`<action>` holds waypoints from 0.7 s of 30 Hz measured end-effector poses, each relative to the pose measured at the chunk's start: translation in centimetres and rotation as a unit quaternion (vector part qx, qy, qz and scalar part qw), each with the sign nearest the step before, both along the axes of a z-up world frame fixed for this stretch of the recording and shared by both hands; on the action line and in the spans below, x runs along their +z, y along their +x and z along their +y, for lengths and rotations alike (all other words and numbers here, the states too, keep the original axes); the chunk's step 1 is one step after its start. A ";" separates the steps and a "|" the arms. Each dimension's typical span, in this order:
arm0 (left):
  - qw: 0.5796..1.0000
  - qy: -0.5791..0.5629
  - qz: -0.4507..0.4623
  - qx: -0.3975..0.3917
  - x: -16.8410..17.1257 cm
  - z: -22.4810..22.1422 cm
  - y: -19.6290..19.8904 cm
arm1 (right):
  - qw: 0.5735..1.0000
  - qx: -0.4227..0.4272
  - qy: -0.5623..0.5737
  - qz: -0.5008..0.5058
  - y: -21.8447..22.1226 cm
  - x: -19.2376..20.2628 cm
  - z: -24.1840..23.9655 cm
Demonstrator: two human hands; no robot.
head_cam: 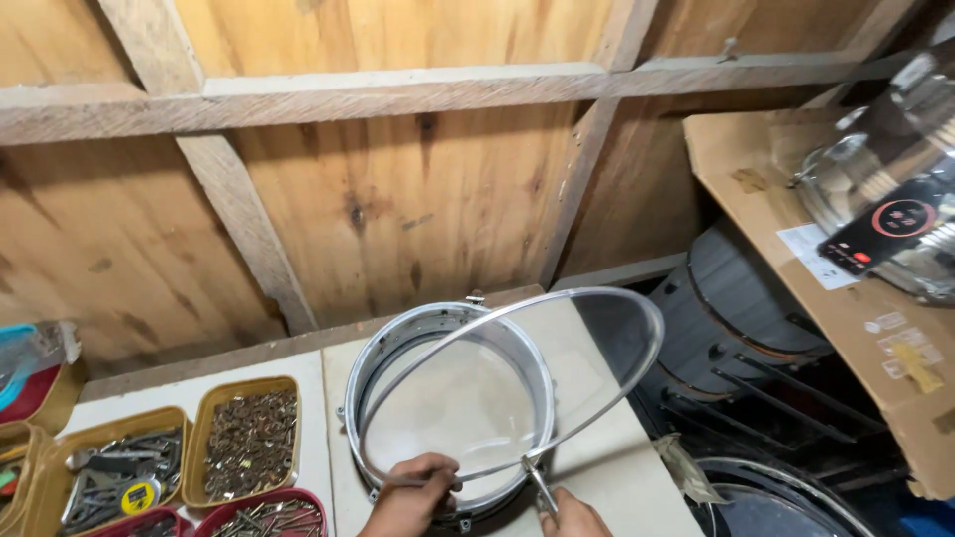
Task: Repairing a drum by using pliers to seat a drum head onto the shell rim
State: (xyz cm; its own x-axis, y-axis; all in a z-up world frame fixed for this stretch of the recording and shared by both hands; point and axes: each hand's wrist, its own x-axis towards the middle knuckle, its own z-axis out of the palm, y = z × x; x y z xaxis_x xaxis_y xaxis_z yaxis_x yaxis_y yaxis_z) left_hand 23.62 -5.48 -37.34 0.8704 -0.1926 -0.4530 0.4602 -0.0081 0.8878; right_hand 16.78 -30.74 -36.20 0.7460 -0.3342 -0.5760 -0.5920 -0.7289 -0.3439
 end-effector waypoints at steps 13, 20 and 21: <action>0.997 -0.051 0.047 0.014 1.5 -0.1 -0.7 | 0.988 0.044 0.131 -0.063 0.7 -10.2 -3.9; 0.994 -0.095 0.042 0.022 -1.0 -1.0 -0.5 | 0.987 0.051 0.123 -0.084 -0.8 -8.7 -2.9; 0.993 -0.106 0.056 0.009 -0.7 -1.2 -0.7 | 0.992 0.039 0.108 -0.051 -1.4 -6.7 -2.4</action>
State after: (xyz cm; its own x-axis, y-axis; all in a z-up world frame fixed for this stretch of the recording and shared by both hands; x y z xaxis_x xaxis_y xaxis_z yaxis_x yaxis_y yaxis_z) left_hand 22.93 -6.72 -38.05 0.8208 -0.2778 -0.4991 0.5552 0.1824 0.8115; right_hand 15.41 -33.19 -42.87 0.8233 -0.1509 -0.5472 -0.4907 -0.6738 -0.5524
